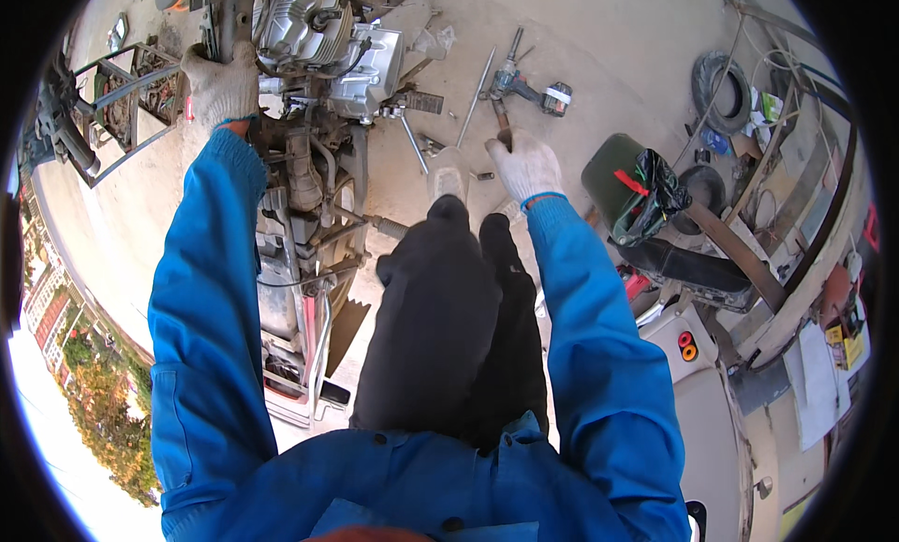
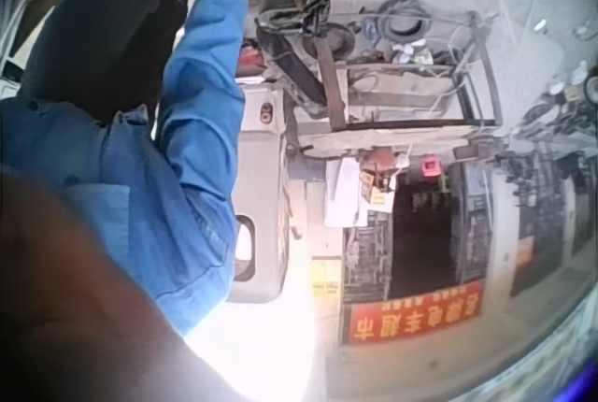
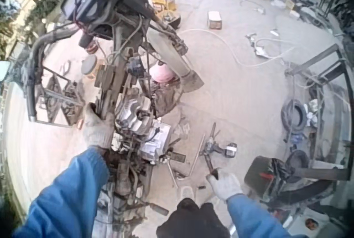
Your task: The person is repairing a motorcycle engine. They use various tools to remove and adjust parts of the engine, including the carburetor and spark plug.
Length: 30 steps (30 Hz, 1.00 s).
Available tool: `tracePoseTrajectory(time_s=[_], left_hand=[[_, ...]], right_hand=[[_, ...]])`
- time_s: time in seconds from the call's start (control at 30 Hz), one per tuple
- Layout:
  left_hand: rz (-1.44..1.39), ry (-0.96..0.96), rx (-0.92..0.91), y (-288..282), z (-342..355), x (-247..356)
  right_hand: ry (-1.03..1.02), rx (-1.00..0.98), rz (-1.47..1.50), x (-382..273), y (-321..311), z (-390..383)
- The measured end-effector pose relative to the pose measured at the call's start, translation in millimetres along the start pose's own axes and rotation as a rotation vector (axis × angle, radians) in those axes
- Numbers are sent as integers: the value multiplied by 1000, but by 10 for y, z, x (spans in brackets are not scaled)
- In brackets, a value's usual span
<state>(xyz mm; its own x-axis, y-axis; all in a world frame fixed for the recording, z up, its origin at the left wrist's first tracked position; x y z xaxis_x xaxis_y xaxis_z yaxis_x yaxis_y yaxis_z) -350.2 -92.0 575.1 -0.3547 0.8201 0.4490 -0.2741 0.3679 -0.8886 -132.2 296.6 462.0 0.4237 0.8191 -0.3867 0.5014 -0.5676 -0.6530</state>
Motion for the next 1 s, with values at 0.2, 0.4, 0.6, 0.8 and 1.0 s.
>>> tracePoseTrajectory(time_s=[0.2,0.4,0.6,0.8,1.0], left_hand=[[-39,89,30,22,17,19],[-53,38,-14,12,37,9],[-70,113,-21,25,52,-12],[-64,114,71,86,-7,-15],[-118,-20,-35,90,8,-13]], right_hand=[[-52,-155,-255,-362,-139,228],[-98,-184,-315,-415,134,341],[-126,-110,-268,-125,169,46],[-206,65,-340,94,-654,-600],[-240,155,-458,-393,-919,-586]])
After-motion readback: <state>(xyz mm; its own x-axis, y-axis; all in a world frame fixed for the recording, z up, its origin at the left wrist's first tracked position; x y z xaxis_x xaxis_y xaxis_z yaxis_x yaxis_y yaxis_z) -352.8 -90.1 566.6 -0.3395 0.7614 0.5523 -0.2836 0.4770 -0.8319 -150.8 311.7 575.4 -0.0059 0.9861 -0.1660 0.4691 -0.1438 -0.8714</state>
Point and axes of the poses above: each hand's wrist, its own z-axis towards the middle knuckle, its own y-axis out of the palm, x = y × z, the point moved 2 cm from there along z, towards the middle knuckle, and after that the axes turned 13 degrees about -z, right-handed, at the moved point
